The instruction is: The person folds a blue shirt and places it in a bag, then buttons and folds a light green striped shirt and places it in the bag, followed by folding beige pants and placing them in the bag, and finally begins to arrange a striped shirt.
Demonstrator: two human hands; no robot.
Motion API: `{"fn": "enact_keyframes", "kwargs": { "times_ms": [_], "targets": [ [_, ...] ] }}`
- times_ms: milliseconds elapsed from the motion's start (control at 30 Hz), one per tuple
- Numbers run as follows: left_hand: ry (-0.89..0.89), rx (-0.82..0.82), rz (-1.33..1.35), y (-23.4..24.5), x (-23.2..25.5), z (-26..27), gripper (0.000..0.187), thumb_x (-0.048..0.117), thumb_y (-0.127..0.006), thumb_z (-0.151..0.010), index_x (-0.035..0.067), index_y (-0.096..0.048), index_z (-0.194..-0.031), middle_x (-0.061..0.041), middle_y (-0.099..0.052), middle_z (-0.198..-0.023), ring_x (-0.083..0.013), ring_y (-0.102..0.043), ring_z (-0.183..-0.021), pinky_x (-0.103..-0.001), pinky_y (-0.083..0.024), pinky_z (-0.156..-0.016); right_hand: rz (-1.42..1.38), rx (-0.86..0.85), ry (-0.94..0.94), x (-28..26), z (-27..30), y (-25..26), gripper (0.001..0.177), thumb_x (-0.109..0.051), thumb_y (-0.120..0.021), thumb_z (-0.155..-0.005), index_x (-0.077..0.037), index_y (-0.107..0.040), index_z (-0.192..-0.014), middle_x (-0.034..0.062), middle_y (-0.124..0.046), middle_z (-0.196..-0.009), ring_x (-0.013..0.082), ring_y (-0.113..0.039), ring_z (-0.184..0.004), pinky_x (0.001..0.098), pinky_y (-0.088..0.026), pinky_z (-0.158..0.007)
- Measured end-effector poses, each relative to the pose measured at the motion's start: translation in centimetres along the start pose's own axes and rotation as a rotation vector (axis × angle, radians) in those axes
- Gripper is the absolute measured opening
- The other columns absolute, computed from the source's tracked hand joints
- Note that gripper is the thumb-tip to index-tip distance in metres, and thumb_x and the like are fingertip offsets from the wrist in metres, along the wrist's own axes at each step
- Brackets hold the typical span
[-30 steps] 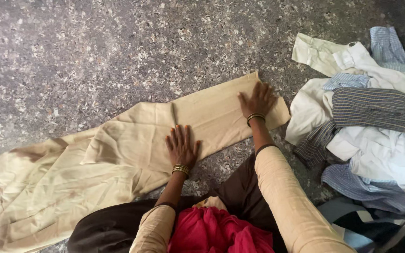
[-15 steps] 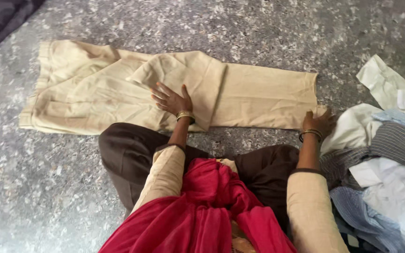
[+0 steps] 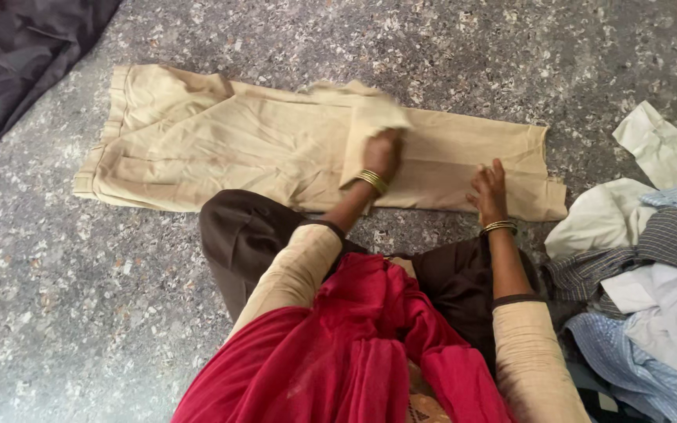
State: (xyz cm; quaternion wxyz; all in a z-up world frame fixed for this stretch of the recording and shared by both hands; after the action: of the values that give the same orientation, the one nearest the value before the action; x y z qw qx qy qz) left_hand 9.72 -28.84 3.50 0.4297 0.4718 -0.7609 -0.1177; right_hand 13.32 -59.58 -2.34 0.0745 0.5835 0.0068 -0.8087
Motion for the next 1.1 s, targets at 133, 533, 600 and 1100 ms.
{"fn": "enact_keyframes", "kwargs": {
  "times_ms": [133,533,600,1100],
  "targets": [
    [-0.251,-1.088,-0.05,-7.8,10.9,6.5,0.055,0.052,-0.071,-0.087,0.02,-0.064,-0.13,-0.011,-0.07,-0.118,-0.0304,-0.066,-0.105,-0.047,-0.056,-0.086,-0.222,0.124,-0.1,1.5,-0.9,2.7,0.103,-0.052,-0.071,-0.081,-0.031,-0.016,-0.165,0.0105,-0.043,-0.151,0.0283,-0.057,-0.109,0.0373,-0.057,-0.069],
    [0.207,-0.818,-0.102,16.4,-19.1,1.0,0.066,0.05,-0.078,-0.086,0.009,-0.064,-0.135,-0.021,-0.07,-0.127,-0.0374,-0.069,-0.114,-0.046,-0.054,-0.097,0.682,0.578,0.213,-1.3,0.0,4.8,0.129,-0.062,-0.096,-0.075,-0.005,-0.016,-0.158,0.0341,-0.049,-0.14,0.0479,-0.056,-0.119,0.0527,-0.051,-0.091],
    [0.474,-0.735,-0.169,23.7,-25.5,0.2,0.07,0.053,-0.075,-0.087,0.008,-0.063,-0.14,-0.021,-0.071,-0.125,-0.0348,-0.072,-0.109,-0.044,-0.056,-0.093,0.844,0.457,-0.128,0.7,-0.8,4.3,0.098,-0.023,-0.072,-0.075,-0.014,-0.027,-0.162,0.0232,-0.053,-0.146,0.0448,-0.06,-0.121,0.0542,-0.05,-0.094],
    [0.776,-0.595,-0.792,33.8,-27.8,12.8,0.106,0.071,-0.069,-0.072,0.048,-0.018,-0.162,-0.025,-0.008,-0.171,-0.0489,-0.01,-0.155,-0.071,-0.032,-0.111,1.228,0.227,0.108,-4.7,1.2,-1.1,0.061,-0.025,-0.073,-0.075,-0.024,-0.062,-0.135,0.0169,-0.023,-0.162,0.0467,-0.008,-0.151,0.0695,-0.014,-0.116]
  ]
}}
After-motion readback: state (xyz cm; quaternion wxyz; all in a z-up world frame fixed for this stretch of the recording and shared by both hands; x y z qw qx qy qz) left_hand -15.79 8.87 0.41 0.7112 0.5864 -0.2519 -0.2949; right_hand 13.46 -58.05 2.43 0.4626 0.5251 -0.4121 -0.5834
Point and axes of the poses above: each hand's wrist, its own z-axis away from the middle knuckle, its own y-axis out of the back of the hand, x = y × z, the point moved 6 cm from there along -z, towards the middle knuckle
